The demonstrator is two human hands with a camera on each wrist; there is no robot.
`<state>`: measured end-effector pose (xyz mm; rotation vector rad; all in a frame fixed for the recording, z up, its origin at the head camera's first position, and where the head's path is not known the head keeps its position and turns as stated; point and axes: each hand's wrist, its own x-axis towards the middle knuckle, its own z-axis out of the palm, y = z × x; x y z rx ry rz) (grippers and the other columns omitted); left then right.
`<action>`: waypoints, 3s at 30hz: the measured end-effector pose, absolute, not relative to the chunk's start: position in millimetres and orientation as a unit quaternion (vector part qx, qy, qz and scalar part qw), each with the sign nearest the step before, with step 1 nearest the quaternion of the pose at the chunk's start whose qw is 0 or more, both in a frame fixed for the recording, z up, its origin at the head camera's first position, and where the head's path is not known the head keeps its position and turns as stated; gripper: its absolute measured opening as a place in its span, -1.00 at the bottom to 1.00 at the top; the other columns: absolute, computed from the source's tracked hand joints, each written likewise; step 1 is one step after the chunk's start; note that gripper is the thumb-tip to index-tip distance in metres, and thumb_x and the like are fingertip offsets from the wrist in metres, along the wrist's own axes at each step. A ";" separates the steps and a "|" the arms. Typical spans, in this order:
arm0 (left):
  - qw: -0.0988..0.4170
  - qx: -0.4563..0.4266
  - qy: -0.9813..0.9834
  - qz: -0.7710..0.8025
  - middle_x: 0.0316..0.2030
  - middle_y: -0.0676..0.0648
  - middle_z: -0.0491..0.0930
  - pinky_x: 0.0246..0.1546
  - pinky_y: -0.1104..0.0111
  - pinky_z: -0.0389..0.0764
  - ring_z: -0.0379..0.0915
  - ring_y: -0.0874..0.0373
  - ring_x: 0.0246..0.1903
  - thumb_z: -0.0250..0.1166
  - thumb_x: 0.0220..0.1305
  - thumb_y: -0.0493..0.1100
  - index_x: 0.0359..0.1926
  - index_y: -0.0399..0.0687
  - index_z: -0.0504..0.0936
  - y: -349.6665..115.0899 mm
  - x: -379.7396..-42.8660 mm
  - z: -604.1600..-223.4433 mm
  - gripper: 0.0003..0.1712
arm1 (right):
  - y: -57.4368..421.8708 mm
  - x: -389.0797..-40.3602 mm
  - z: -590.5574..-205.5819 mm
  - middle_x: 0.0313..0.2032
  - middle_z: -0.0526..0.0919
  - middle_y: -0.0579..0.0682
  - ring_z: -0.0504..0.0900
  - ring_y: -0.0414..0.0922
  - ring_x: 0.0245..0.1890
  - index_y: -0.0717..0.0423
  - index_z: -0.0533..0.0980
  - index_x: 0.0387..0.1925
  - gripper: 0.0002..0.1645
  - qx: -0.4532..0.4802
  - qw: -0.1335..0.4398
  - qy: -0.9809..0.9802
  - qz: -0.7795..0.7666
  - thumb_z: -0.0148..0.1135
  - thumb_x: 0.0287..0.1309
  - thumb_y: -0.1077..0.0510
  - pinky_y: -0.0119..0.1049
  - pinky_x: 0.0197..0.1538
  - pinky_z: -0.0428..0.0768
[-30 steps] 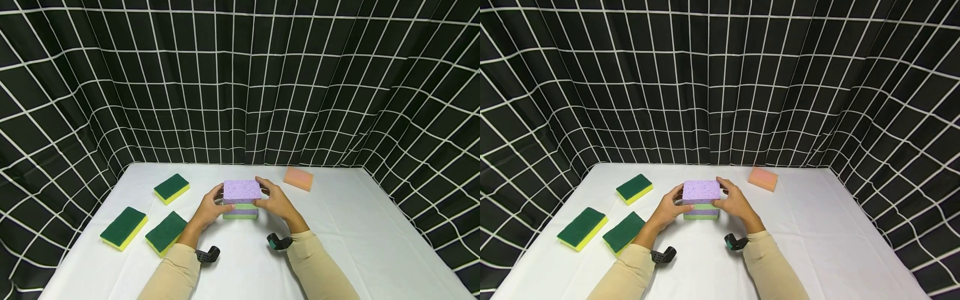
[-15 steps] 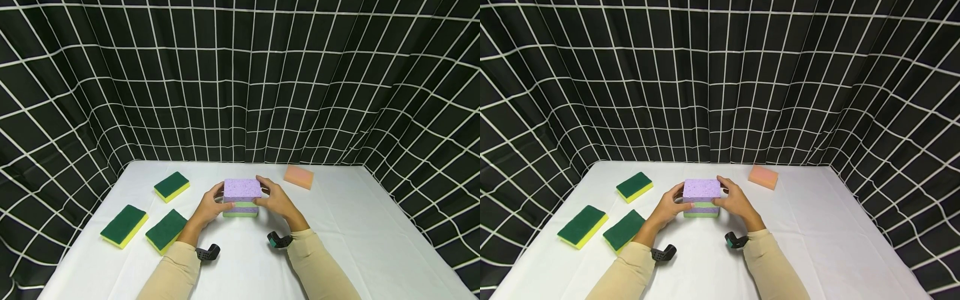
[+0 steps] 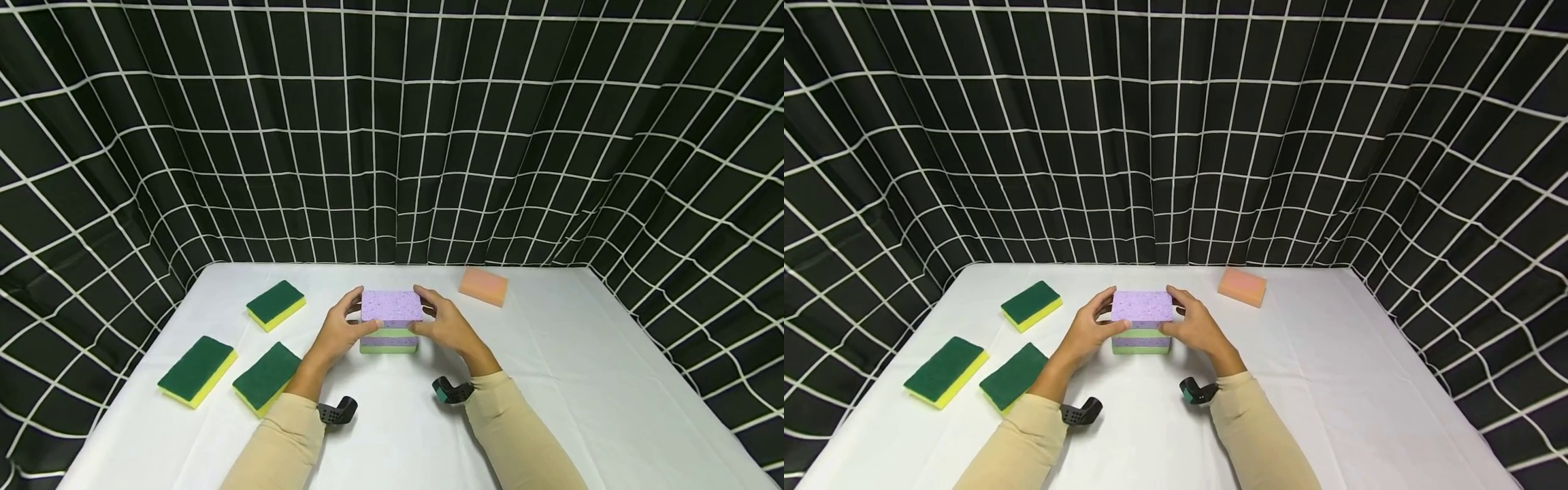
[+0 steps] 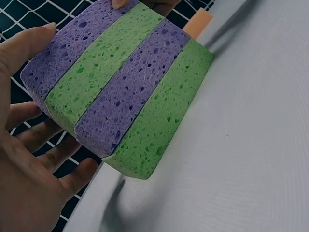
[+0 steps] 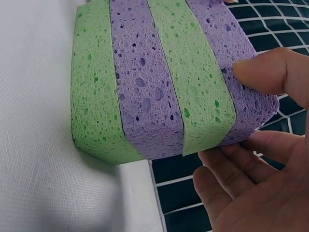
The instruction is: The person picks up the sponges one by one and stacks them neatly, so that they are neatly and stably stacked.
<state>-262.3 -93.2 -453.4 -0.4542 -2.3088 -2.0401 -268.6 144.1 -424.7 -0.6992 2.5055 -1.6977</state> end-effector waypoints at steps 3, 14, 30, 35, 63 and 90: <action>0.014 -0.150 -0.739 -0.657 0.25 -0.31 0.33 0.17 -0.04 0.33 0.25 -0.20 0.21 0.43 0.14 -0.22 0.43 -0.23 0.17 -95.1 -260.6 -444.3 -0.10 | 138.8 -260.9 -409.8 0.24 0.30 0.41 0.34 0.31 0.21 0.50 0.12 0.35 -0.09 -0.230 0.019 0.807 -0.543 0.28 -0.04 0.45 0.09 0.26 0.28; 0.009 -0.157 -0.736 -0.659 0.21 -0.39 0.34 0.14 -0.06 0.36 0.27 -0.26 0.18 0.40 0.15 -0.31 0.40 -0.36 0.18 -98.6 -259.9 -433.9 -0.15 | 142.2 -251.8 -387.7 0.27 0.29 0.39 0.28 0.26 0.27 0.44 0.08 0.39 -0.14 -0.231 0.005 0.796 -0.560 0.20 0.08 0.38 0.12 0.29 0.23; 0.025 -0.138 -0.752 -0.645 0.19 -0.17 0.42 0.08 0.05 0.45 0.33 -0.08 0.16 0.47 0.10 -0.16 0.39 -0.18 0.27 -95.8 -266.8 -454.1 -0.13 | 168.7 -245.6 -349.7 0.25 0.27 0.44 0.26 0.31 0.25 0.53 0.06 0.36 -0.22 -0.268 -0.100 0.789 -0.544 0.15 0.17 0.41 0.20 0.24 0.24; 0.018 -0.137 -0.749 -0.648 0.21 -0.20 0.40 0.11 0.02 0.42 0.30 -0.12 0.18 0.46 0.12 -0.17 0.40 -0.18 0.26 -95.8 -267.3 -454.8 -0.13 | 180.5 -246.9 -329.1 0.24 0.29 0.42 0.27 0.29 0.24 0.48 0.11 0.36 -0.21 -0.274 -0.134 0.799 -0.518 0.19 0.14 0.40 0.19 0.24 0.24; 0.004 -0.155 -0.744 -0.650 0.22 -0.35 0.35 0.18 -0.13 0.28 0.24 -0.26 0.20 0.40 0.17 -0.26 0.39 -0.36 0.20 -95.6 -245.5 -423.6 -0.16 | 286.8 -327.0 -355.4 0.46 -0.06 0.17 -0.09 0.17 0.42 0.00 -0.23 0.53 0.13 -0.061 -0.099 0.864 -0.491 0.26 0.21 -0.12 0.24 0.31 0.05; 0.007 -0.142 -0.755 -0.640 0.21 -0.32 0.37 0.17 -0.13 0.29 0.26 -0.23 0.20 0.40 0.18 -0.24 0.40 -0.32 0.21 -93.8 -241.5 -423.6 -0.16 | 314.0 -352.4 -442.6 0.48 -0.32 0.23 -0.30 0.27 0.42 0.12 -0.49 0.47 0.35 0.043 0.102 0.883 -0.456 0.27 0.15 -0.24 0.26 0.34 -0.20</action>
